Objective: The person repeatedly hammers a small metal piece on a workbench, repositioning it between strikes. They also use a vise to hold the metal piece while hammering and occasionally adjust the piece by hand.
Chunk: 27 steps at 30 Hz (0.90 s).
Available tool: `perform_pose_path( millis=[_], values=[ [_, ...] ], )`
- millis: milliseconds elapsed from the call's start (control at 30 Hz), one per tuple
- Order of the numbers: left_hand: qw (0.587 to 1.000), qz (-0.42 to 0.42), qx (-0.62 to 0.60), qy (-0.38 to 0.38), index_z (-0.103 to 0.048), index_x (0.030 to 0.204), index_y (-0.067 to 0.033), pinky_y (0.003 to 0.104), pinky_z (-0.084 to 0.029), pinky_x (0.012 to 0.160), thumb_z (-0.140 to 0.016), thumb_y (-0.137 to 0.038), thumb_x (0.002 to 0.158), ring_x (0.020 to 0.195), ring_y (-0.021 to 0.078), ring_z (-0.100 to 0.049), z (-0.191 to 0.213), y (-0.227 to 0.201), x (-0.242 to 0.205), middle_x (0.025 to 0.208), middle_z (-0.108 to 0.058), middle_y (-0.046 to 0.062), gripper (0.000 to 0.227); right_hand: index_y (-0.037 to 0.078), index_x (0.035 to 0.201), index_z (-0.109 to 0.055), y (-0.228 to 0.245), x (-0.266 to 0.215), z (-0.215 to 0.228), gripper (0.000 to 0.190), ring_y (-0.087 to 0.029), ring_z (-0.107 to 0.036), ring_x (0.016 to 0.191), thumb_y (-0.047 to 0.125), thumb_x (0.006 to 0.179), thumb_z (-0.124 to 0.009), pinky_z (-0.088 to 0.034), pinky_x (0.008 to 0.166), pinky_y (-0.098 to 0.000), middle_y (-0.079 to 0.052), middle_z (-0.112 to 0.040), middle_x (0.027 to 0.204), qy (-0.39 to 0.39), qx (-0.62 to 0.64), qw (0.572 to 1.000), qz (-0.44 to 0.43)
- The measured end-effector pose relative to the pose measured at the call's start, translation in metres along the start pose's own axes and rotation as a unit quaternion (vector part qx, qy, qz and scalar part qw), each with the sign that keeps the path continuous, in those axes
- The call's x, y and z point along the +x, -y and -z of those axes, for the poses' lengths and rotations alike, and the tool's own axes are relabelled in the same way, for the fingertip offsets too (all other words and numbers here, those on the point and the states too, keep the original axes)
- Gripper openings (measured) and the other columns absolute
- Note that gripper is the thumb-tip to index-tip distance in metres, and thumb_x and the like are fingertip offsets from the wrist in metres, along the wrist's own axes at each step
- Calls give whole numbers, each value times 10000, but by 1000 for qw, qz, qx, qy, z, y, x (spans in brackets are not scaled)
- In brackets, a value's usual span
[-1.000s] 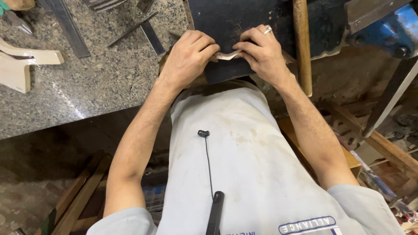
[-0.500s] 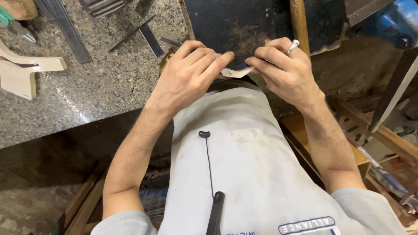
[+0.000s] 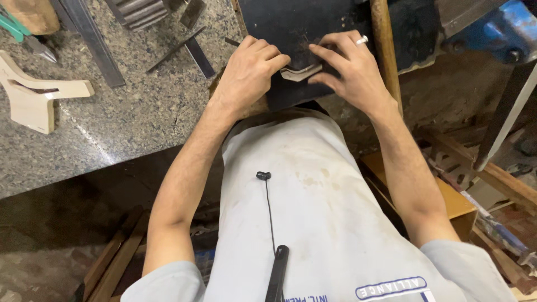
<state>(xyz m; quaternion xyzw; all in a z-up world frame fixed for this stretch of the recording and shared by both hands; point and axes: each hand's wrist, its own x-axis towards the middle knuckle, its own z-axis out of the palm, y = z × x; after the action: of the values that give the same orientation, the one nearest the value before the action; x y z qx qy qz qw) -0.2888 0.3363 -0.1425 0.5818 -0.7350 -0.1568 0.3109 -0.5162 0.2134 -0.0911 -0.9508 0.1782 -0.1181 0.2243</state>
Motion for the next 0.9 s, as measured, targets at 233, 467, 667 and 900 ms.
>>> perform_pose_path(
  millis=[233,467,667,900],
  values=[
    [995,-9,31,-90,-723,1111,-33,492,-407,1196,-694,48,833,1242,295,-578,40,-13,18,1115,-704,116,291,30,1115,-771,18,1,2,163,-229,-632,972,1,956,-792,-517,863,-338,-74,-688,1071,-6,147,982,-120],
    [879,329,-275,-209,-712,1203,-50,365,-614,973,-743,-118,1003,1114,201,-719,65,-60,-6,1180,-732,95,213,-22,1092,-724,62,13,-13,90,-55,-572,890,-29,1004,-743,-456,772,-204,-14,-666,1044,-96,437,844,-294],
    [778,377,-430,-259,-742,1191,-4,251,-609,866,-759,-116,996,961,116,-747,42,-59,-36,1040,-791,67,225,-19,1114,-729,97,41,-29,118,-60,-619,860,-20,996,-717,-478,724,-193,-27,-705,1024,-75,361,883,-291],
    [715,381,-471,-349,-748,1176,10,257,-603,765,-769,-139,973,876,97,-719,53,11,-80,999,-785,66,253,-76,1384,-539,26,-15,-7,518,-432,-546,1168,181,990,-756,-462,944,-498,-319,-579,1231,-100,-297,919,-240]
  ],
)
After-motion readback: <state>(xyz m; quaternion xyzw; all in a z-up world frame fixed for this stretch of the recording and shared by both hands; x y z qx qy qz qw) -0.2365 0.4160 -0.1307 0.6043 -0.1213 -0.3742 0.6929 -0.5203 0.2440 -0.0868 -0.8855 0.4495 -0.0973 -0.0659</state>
